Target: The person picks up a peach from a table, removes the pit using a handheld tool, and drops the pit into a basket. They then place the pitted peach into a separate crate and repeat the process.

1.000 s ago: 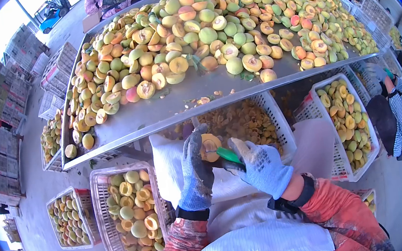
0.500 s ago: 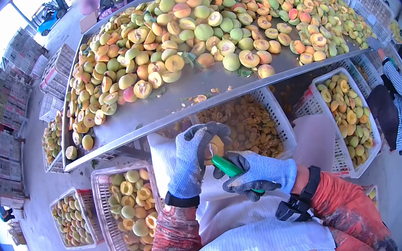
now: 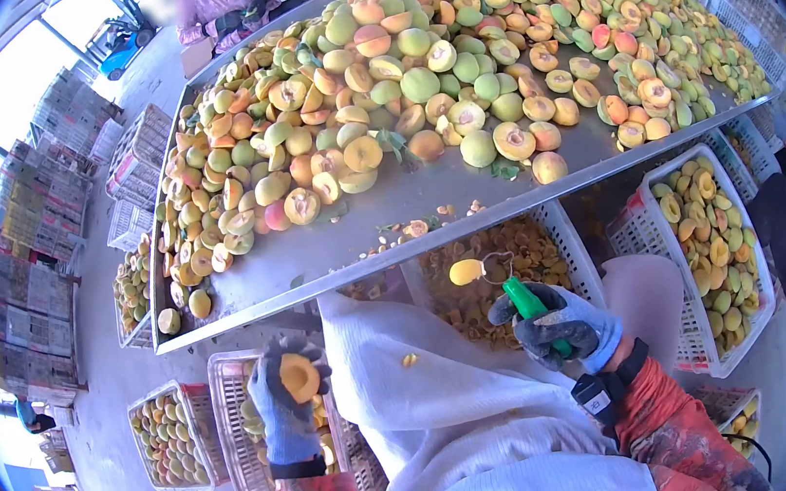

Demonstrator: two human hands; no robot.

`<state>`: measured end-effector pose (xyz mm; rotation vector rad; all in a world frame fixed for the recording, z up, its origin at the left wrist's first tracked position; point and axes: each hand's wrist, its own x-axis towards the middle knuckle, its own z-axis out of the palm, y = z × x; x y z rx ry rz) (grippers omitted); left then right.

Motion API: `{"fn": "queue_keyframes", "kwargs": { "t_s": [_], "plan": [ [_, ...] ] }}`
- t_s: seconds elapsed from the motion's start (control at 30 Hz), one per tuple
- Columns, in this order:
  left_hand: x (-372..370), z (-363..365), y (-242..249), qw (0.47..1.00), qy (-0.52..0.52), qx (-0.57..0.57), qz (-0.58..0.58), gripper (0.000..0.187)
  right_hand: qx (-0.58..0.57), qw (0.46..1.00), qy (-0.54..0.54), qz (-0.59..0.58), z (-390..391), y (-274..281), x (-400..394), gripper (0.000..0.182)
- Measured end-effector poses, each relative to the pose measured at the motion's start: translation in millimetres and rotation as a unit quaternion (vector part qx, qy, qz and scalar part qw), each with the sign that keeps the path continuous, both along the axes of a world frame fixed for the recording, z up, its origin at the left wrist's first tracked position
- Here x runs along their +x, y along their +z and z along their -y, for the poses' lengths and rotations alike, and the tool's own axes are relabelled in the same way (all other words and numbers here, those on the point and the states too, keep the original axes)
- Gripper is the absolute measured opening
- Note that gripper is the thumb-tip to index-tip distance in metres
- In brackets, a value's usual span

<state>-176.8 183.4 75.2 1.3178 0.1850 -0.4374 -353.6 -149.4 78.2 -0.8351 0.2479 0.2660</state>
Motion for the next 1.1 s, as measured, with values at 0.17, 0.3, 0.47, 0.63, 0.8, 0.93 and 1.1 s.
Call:
{"fn": "queue_keyframes", "kwargs": {
  "t_s": [0.17,0.3,0.47,0.63,0.8,0.93,1.1],
  "plan": [
    [45,-71,-38,0.81,-0.077,0.52,0.261,0.027,-0.731,0.67,0.074,-0.104,28,-69,-6,0.042],
    [128,53,-13,0.901,-0.049,0.368,0.225,0.022,-0.723,0.688,0.043,-0.034,15,-63,2,0.041],
    [198,202,-12,0.55,-0.135,0.699,0.437,0.083,-0.722,0.689,0.042,-0.055,19,-70,-16,0.046],
    [175,236,-39,0.539,-0.258,0.707,0.38,0.097,-0.726,0.684,0.006,-0.076,31,-75,-28,0.047],
    [148,209,-50,0.565,-0.25,0.6,0.509,0.055,-0.687,0.726,-0.016,-0.03,27,-62,-15,0.048],
    [89,190,7,0.987,-0.149,-0.041,0.033,0.041,-0.632,0.774,-0.051,-0.007,15,-26,0,0.05],
    [25,172,7,0.931,-0.167,-0.296,-0.134,0.053,-0.684,0.719,-0.089,0.082,-15,10,18,0.051]
  ]
}}
